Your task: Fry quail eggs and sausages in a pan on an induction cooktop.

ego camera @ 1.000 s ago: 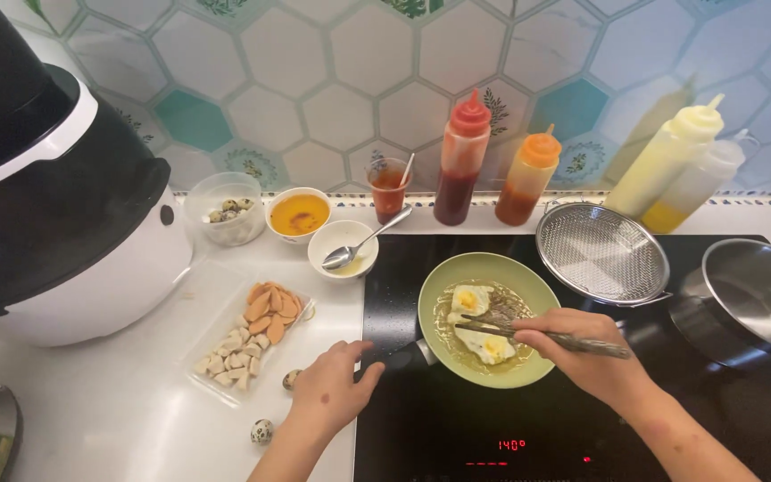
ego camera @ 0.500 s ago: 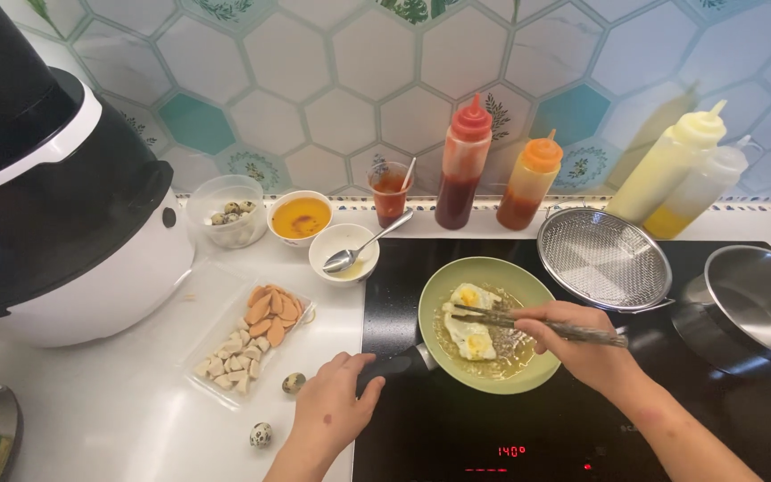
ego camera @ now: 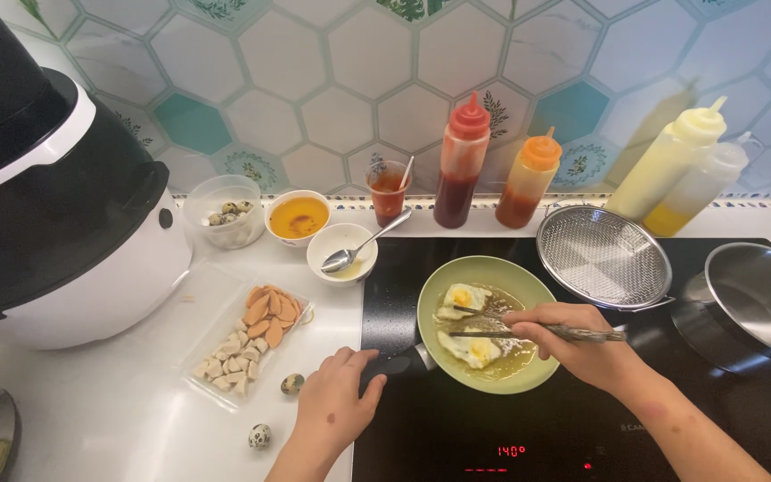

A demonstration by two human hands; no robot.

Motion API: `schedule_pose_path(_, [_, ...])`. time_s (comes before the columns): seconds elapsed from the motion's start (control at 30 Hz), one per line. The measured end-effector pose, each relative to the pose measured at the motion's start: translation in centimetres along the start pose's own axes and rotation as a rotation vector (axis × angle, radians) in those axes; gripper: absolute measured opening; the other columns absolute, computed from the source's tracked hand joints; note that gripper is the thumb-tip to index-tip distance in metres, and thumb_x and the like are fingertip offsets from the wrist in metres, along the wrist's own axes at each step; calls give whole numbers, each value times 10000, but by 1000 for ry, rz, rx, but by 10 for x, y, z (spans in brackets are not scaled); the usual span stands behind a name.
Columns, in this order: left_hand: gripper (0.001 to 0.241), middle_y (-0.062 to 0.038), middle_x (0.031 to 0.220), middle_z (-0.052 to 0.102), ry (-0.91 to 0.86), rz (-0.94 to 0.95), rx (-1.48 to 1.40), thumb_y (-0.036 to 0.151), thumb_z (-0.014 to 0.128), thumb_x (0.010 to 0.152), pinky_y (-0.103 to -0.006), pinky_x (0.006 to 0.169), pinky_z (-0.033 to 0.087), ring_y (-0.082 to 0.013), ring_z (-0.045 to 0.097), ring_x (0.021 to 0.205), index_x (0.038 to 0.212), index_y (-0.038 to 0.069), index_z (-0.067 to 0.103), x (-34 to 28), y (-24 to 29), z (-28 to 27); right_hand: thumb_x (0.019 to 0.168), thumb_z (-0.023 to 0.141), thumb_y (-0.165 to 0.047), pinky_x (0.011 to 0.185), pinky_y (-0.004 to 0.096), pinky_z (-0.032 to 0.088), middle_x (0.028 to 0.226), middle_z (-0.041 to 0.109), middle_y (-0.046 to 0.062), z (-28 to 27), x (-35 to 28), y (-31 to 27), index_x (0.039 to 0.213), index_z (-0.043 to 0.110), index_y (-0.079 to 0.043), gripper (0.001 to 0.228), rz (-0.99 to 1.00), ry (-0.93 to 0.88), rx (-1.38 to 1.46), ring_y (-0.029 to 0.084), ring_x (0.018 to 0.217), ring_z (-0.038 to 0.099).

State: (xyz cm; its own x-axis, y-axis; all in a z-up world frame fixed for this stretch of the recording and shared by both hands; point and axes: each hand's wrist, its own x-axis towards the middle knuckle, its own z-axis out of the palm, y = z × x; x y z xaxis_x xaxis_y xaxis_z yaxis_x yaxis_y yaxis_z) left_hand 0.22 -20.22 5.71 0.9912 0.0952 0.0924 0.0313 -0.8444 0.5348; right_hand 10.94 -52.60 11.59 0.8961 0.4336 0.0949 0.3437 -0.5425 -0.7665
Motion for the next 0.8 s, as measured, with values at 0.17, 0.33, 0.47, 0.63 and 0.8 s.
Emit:
schedule_pose_path(0.17, [385, -59, 984, 686, -6, -3, -7, 317, 729, 845, -434, 806, 537, -285, 666, 955, 1201, 171, 720, 0, -3, -1, 861, 742, -190, 526, 287, 529, 709, 750, 54, -1, -1, 1, 1089, 815, -105, 254, -44, 57, -48, 124, 529, 626])
schedule_pose_path(0.33, [378, -56, 975, 692, -21, -35, -21, 319, 720, 848, -422, 809, 542, -274, 679, 935, 1199, 178, 725, -1, -3, -6, 854, 747, -205, 575, 279, 560, 779, 768, 43, 8, -2, -11, 1100, 787, -91, 274, -261, 93, -114, 135, 611, 688])
schedule_pose_path(0.47, [378, -54, 967, 695, -29, -55, -16, 320, 712, 856, -422, 805, 543, -282, 680, 935, 1207, 181, 725, -4, -4, -10, 835, 767, -223, 651, 315, 571, 865, 768, 55, 19, -6, -10, 1026, 788, -107, 223, -494, 157, -266, 198, 744, 728])
schedule_pose_path(0.63, [379, -50, 973, 699, -40, -71, -19, 318, 708, 857, -422, 804, 543, -281, 682, 945, 1211, 186, 725, -7, -8, -10, 825, 765, -213, 660, 343, 557, 823, 757, 33, 32, -13, -5, 921, 791, -120, 137, -514, 204, -342, 214, 749, 727])
schedule_pose_path(0.8, [379, -61, 958, 701, -20, -48, -9, 311, 717, 849, -433, 804, 538, -291, 679, 947, 1204, 180, 730, -9, -10, -10, 893, 698, -229, 652, 302, 575, 821, 765, 44, 38, -15, 16, 956, 799, -94, 180, -322, 301, -191, 166, 714, 729])
